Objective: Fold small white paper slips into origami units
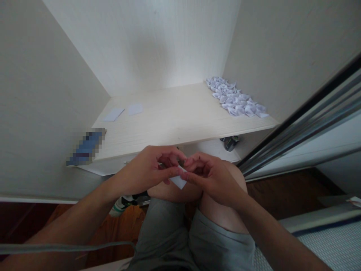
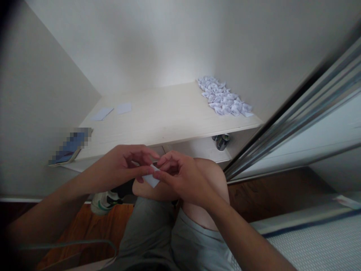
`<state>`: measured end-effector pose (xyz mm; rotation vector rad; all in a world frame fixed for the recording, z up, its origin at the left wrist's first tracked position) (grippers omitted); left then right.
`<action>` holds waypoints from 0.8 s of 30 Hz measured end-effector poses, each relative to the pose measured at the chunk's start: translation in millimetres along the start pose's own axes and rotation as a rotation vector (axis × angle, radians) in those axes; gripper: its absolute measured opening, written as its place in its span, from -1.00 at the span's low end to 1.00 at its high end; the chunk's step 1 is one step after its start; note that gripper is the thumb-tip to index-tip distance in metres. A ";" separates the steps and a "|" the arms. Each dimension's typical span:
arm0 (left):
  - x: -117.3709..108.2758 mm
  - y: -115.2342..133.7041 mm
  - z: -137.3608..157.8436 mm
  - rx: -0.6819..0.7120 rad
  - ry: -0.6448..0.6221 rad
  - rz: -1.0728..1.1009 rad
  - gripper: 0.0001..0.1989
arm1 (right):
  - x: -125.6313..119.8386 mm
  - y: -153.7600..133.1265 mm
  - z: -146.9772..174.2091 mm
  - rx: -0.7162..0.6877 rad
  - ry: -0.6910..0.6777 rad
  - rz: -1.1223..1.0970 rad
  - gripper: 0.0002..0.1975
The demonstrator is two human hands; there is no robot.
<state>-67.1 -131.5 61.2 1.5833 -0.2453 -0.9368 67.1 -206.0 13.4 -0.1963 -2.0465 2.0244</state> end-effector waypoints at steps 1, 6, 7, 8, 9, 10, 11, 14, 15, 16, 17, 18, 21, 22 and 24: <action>-0.6 0.4 0.7 -0.002 0.020 0.007 -0.75 | 0.2 -1.3 0.4 0.003 0.016 -0.019 -0.73; 0.5 -1.6 5.7 -0.051 0.079 0.085 -0.80 | -0.9 -9.9 1.3 -0.012 0.057 -0.030 -0.79; 0.0 -2.5 6.5 -0.059 0.098 0.105 -0.81 | -0.9 -10.9 1.6 -0.017 0.059 -0.022 -0.81; -0.7 -3.5 7.2 -0.067 0.120 0.119 -0.81 | -0.6 -11.6 1.9 -0.021 0.059 -0.011 -0.82; -1.5 -4.4 7.8 -0.072 0.140 0.127 -0.81 | -0.2 -12.0 2.3 -0.025 0.058 0.001 -0.83; -2.3 -5.1 8.4 -0.074 0.158 0.128 -0.81 | 0.4 -12.3 2.8 -0.028 0.056 0.014 -0.83; -3.0 -5.3 9.0 -0.071 0.173 0.124 -0.81 | 1.1 -12.2 3.1 -0.027 0.054 0.026 -0.83; -3.9 -2.7 10.0 -0.037 0.206 0.091 -0.85 | 3.1 -12.1 3.2 -0.017 0.051 0.056 -0.79; -4.1 -1.3 10.1 -0.025 0.218 0.080 -0.86 | 3.6 -11.9 2.7 -0.007 0.051 0.067 -0.79; -4.0 0.2 10.0 -0.015 0.228 0.074 -0.86 | 3.8 -11.4 2.0 0.006 0.051 0.079 -0.78; -3.9 1.4 9.7 -0.010 0.236 0.075 -0.86 | 3.8 -11.0 1.0 0.016 0.052 0.092 -0.77; -3.6 1.9 9.2 -0.012 0.242 0.079 -0.85 | 3.6 -10.7 -0.1 0.024 0.054 0.102 -0.76; -3.6 -0.6 6.8 -0.043 0.255 0.091 -0.81 | 2.6 -9.8 -4.0 0.025 0.061 0.110 -0.74; -3.9 -2.1 5.9 -0.046 0.254 0.088 -0.82 | 2.4 -9.5 -5.1 0.022 0.063 0.105 -0.74; -4.5 -4.3 4.7 -0.031 0.244 0.077 -0.86 | 2.2 -9.0 -6.7 0.018 0.067 0.095 -0.76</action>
Point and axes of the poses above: each hand's wrist, its own z-axis away from the middle knuckle, its own x-axis out of the palm, y = z × x, the point moved 6 cm from there along -z, towards the middle knuckle, and after that the axes turned 14 degrees about y, right-handed, at the moved point
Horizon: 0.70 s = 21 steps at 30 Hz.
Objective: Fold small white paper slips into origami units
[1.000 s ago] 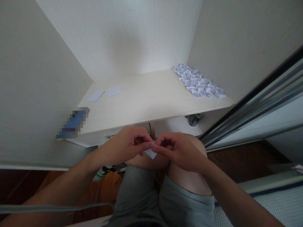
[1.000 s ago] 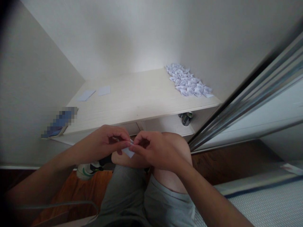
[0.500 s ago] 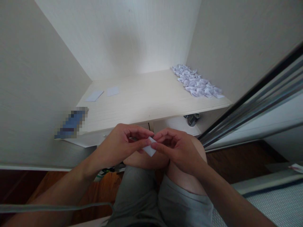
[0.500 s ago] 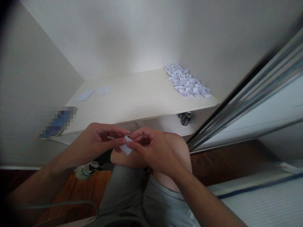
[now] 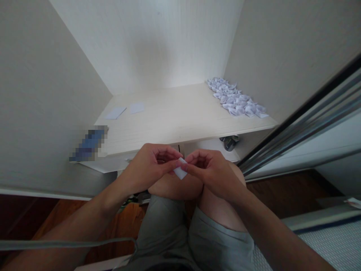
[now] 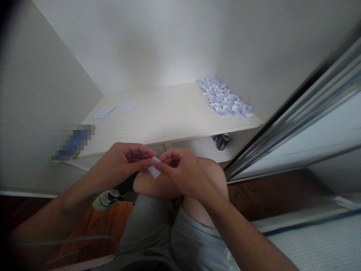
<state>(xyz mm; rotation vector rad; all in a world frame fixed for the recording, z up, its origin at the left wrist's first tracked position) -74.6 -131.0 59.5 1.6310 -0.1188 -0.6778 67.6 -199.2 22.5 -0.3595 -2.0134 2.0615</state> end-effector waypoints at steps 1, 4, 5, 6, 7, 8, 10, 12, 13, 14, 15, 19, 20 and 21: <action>-0.3 -0.5 -0.3 0.016 -0.008 -0.007 -0.87 | 0.3 -0.2 -0.4 -0.005 -0.001 0.000 -0.77; -1.0 0.4 1.4 0.056 -0.032 -0.052 -0.87 | 1.9 -4.3 0.4 -0.057 -0.002 0.043 -0.82; -1.1 1.7 2.5 0.068 -0.034 -0.074 -0.86 | 2.5 -6.6 1.2 -0.084 0.000 0.068 -0.83; -1.2 3.2 3.7 0.077 -0.032 -0.096 -0.85 | 3.3 -9.2 2.1 -0.112 0.003 0.095 -0.85; -1.4 4.8 4.8 0.084 -0.024 -0.112 -0.84 | 4.0 -11.7 3.1 -0.140 0.007 0.123 -0.86; -1.8 6.0 5.6 0.084 -0.011 -0.117 -0.82 | 4.8 -13.9 4.2 -0.164 0.009 0.151 -0.87; -2.3 6.8 6.6 0.068 0.012 -0.100 -0.77 | 5.7 -16.8 6.0 -0.198 0.023 0.209 -0.88; -1.7 5.3 7.2 0.050 0.010 -0.071 -0.72 | 4.1 -18.0 7.2 -0.220 0.068 0.260 -0.86; -1.3 4.1 7.4 0.045 0.007 -0.061 -0.72 | 2.7 -18.6 7.8 -0.237 0.098 0.278 -0.86; -1.3 2.9 7.7 0.042 0.008 -0.057 -0.73 | 1.3 -19.4 8.6 -0.262 0.126 0.289 -0.85; -1.5 2.0 7.9 0.043 0.014 -0.056 -0.75 | 0.0 -20.2 9.6 -0.290 0.149 0.295 -0.84; -3.2 4.2 9.9 0.072 0.051 -0.089 -0.77 | -2.0 -23.4 14.2 -0.389 0.154 0.352 -0.88; -3.1 5.9 10.4 0.081 0.052 -0.103 -0.77 | -1.9 -24.8 15.2 -0.407 0.139 0.387 -0.88; -2.6 7.5 10.7 0.085 0.049 -0.109 -0.77 | -1.6 -26.6 16.1 -0.428 0.122 0.426 -0.88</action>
Point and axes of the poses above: each hand's wrist, its own z-axis away from the middle knuckle, its own x-axis out of the palm, y = z × x, the point moved 6 cm from there along -z, towards the middle knuckle, and after that the axes turned 14 degrees about y, right-handed, at the moved point
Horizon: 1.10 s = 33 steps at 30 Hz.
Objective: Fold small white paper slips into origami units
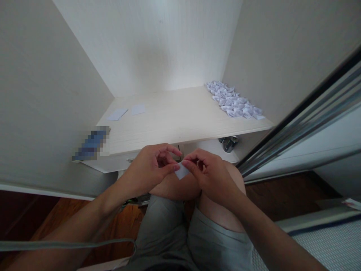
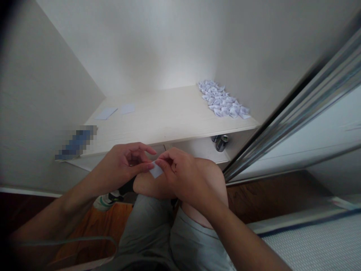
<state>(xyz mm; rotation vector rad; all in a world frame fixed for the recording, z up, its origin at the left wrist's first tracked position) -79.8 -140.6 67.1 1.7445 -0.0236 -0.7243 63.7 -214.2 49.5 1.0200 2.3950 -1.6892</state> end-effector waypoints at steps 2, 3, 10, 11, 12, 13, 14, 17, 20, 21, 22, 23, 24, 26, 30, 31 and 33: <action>1.3 1.8 -0.2 -0.007 -0.011 0.017 -0.76 | -2.1 -4.6 -0.7 -0.048 -0.023 0.048 -0.85; 2.1 1.8 -0.5 -0.018 -0.017 0.038 -0.75 | -3.7 -6.6 -1.4 -0.063 -0.020 0.055 -0.84; 4.1 -0.3 -0.5 -0.007 -0.009 0.050 -0.69 | -7.7 -4.3 -1.8 -0.032 0.036 0.041 -0.81; 3.7 0.9 0.2 0.007 -0.012 0.032 -0.69 | -7.5 -3.9 -1.6 -0.028 0.014 0.044 -0.82; 3.3 2.2 0.9 0.019 -0.019 0.015 -0.70 | -7.1 -3.8 -1.3 -0.022 -0.024 0.044 -0.83; 3.0 3.4 1.6 0.029 -0.030 -0.001 -0.71 | -6.8 -4.2 -1.0 -0.015 -0.072 0.043 -0.85; 2.9 4.5 2.3 0.037 -0.047 -0.016 -0.72 | -6.6 -4.9 -0.7 -0.007 -0.124 0.045 -0.86; 3.4 6.0 4.1 0.048 -0.105 -0.031 -0.73 | -7.4 -7.6 0.4 0.002 -0.230 0.050 -0.84; 3.5 3.6 4.9 0.004 -0.106 0.023 -0.69 | -8.6 -6.8 2.1 0.016 -0.217 -0.006 -0.81; 3.7 2.6 5.2 -0.014 -0.098 0.041 -0.67 | -8.5 -5.2 3.3 0.026 -0.204 -0.030 -0.80; 4.3 1.9 5.9 -0.026 -0.092 0.051 -0.66 | -8.3 -3.4 4.8 0.036 -0.194 -0.049 -0.79; 5.1 1.7 6.8 -0.029 -0.087 0.053 -0.66 | -7.9 -1.7 6.7 0.045 -0.191 -0.059 -0.79; 6.0 2.0 7.9 -0.024 -0.083 0.051 -0.67 | -7.5 -0.4 8.9 0.050 -0.195 -0.060 -0.78; 7.6 3.4 10.4 -0.004 -0.078 0.055 -0.68 | -7.7 0.0 13.1 0.058 -0.207 -0.044 -0.77; 9.8 3.7 15.4 -0.001 -0.089 0.108 -0.62 | -12.1 -6.6 19.2 0.056 -0.159 -0.024 -0.79; 10.0 3.1 16.5 -0.003 -0.091 0.113 -0.62 | -13.2 -8.3 20.5 0.052 -0.131 -0.028 -0.79; 10.3 1.8 18.5 -0.002 -0.092 0.103 -0.66 | -13.4 -9.3 23.9 0.047 -0.095 -0.041 -0.80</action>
Point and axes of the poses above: each hand's wrist, its own z-axis away from the middle knuckle, its own x-axis out of the palm, y = z × x, the point moved 6 cm from there along -z, towards the middle knuckle, and after that the axes turned 14 degrees about y, right-handed, at the moved point
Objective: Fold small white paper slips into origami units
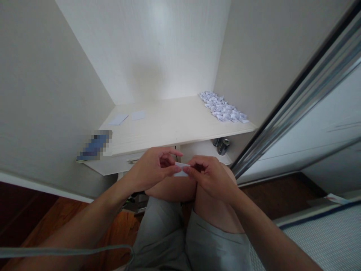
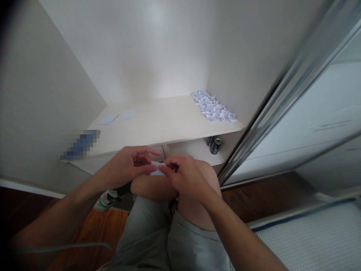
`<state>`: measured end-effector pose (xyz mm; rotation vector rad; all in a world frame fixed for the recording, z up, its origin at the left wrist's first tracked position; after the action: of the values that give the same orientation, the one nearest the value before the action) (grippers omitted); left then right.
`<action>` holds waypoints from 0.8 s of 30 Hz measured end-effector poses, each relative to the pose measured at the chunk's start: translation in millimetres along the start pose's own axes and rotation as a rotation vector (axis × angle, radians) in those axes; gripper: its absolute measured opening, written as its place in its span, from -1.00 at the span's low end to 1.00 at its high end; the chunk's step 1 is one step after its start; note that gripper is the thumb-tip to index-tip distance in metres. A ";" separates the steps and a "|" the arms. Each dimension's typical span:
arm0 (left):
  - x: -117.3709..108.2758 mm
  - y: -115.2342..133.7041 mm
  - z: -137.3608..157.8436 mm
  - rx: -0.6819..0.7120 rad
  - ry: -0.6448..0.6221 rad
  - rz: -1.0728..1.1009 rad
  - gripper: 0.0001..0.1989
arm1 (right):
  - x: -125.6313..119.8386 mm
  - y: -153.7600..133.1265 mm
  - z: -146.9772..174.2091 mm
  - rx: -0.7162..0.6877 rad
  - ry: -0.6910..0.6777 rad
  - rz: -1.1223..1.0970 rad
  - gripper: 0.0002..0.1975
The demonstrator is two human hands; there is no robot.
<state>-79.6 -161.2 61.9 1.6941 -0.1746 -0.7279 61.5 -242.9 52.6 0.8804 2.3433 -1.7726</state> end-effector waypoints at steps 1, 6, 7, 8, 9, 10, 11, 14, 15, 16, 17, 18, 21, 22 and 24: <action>0.5 -0.5 1.1 0.005 -0.002 -0.014 -0.68 | 0.9 0.7 1.9 0.000 0.006 -0.012 -0.80; 4.5 -4.9 7.3 -0.011 0.013 0.013 -0.60 | 0.7 5.2 10.1 -0.019 0.046 -0.090 -0.81; 5.8 -6.5 8.5 -0.029 0.008 0.031 -0.58 | -0.4 5.7 11.3 -0.019 0.061 -0.101 -0.81; 7.2 -8.0 9.5 -0.042 -0.001 0.044 -0.59 | -1.0 6.4 12.4 -0.012 0.070 -0.110 -0.82; 8.4 -9.1 10.2 -0.048 -0.011 0.050 -0.61 | -1.1 7.6 13.4 0.004 0.073 -0.116 -0.82; 9.1 -9.9 10.6 -0.047 -0.020 0.049 -0.63 | -0.6 9.2 14.2 0.026 0.070 -0.123 -0.82; 9.3 -10.5 10.6 -0.046 -0.024 0.049 -0.66 | 0.2 10.9 14.6 0.048 0.066 -0.130 -0.82; 8.9 -12.6 9.3 -0.064 -0.032 0.063 -0.63 | 3.2 16.1 13.6 0.106 0.057 -0.179 -0.80; 9.3 -13.3 8.9 -0.070 -0.045 0.064 -0.62 | 4.1 17.6 12.5 0.120 0.054 -0.206 -0.80; 10.1 -13.8 8.6 -0.074 -0.063 0.064 -0.63 | 5.0 18.9 11.2 0.134 0.050 -0.234 -0.80; 10.8 -14.1 8.3 -0.074 -0.078 0.062 -0.64 | 6.0 20.0 10.0 0.147 0.044 -0.260 -0.80; 11.2 -14.2 7.9 -0.070 -0.087 0.055 -0.66 | 7.2 20.9 8.9 0.160 0.035 -0.286 -0.80; 10.6 -14.2 6.0 -0.058 -0.068 0.019 -0.70 | 10.4 24.1 7.6 0.210 0.006 -0.340 -0.78; 10.4 -13.9 5.1 -0.052 -0.060 0.004 -0.70 | 11.1 25.7 8.0 0.229 -0.002 -0.351 -0.78; 11.6 -13.9 3.1 -0.049 -0.065 -0.007 -0.68 | 11.5 29.9 9.3 0.261 -0.009 -0.363 -0.77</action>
<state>-75.9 -165.8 44.4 1.6262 -0.1950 -0.7866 63.7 -241.7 19.3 0.4867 2.4246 -2.2526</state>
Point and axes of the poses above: each hand's wrist, its own z-axis away from the middle knuckle, its own x-axis out of the palm, y = z × x, the point moved 6 cm from there along -z, towards the middle knuckle, and after that the axes turned 14 degrees about y, right-handed, at the moved point
